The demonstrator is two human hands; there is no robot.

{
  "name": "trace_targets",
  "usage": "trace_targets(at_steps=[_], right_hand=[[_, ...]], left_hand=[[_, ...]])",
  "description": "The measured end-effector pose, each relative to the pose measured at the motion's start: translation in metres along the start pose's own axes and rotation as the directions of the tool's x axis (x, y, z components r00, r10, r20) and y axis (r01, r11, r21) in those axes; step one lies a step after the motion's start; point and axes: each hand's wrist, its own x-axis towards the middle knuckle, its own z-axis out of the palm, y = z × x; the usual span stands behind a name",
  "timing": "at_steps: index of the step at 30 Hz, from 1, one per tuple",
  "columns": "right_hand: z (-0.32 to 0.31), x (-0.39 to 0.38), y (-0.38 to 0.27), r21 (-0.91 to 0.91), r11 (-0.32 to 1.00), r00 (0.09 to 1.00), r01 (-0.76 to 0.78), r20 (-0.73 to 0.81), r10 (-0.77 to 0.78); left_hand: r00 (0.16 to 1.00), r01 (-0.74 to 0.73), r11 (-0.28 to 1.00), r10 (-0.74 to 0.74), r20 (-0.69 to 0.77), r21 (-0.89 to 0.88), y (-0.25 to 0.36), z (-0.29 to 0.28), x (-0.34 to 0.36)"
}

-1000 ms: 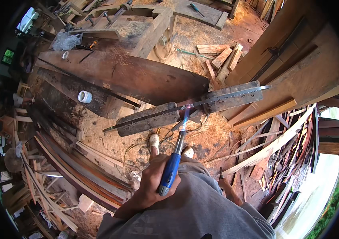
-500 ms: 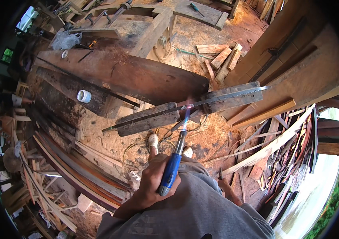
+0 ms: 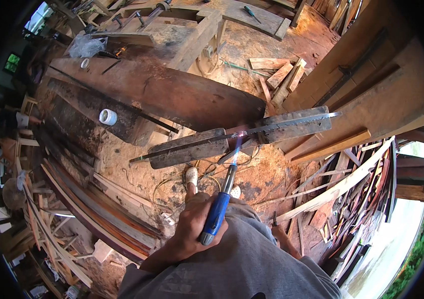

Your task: The person cleans a small metal component, applies a substance from a container, and then heats the component using a handheld blowtorch.

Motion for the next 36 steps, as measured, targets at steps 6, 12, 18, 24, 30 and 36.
trace_targets(at_steps=[6, 12, 18, 24, 30, 36], right_hand=[[0.004, 0.005, 0.004, -0.094, 0.991, 0.996, 0.093, 0.020, -0.092], [0.017, 0.010, 0.013, 0.263, 0.959, 0.987, -0.104, -0.092, 0.132], [0.008, 0.005, 0.006, 0.145, 0.986, 0.994, -0.082, -0.058, 0.091], [0.003, -0.002, 0.002, 0.078, 0.994, 0.995, -0.075, -0.055, 0.079], [0.010, 0.002, 0.006, 0.322, 0.940, 0.989, -0.116, -0.055, 0.141], [0.016, 0.013, 0.015, 0.307, 0.947, 0.994, -0.091, -0.029, 0.105]], left_hand=[[1.000, -0.001, 1.000, 0.002, 0.021, -0.003, -0.001, -0.002, -0.001], [1.000, -0.003, 1.000, 0.003, 0.022, -0.009, 0.000, -0.002, -0.002], [0.997, -0.068, 0.996, 0.065, 0.051, 0.061, 0.000, -0.002, -0.001], [0.988, -0.144, 0.983, 0.138, 0.062, 0.116, 0.000, -0.006, 0.002], [1.000, -0.002, 1.000, 0.002, 0.023, 0.002, -0.001, -0.001, -0.002], [0.999, 0.008, 1.000, -0.007, 0.038, -0.006, 0.003, -0.001, -0.001]])
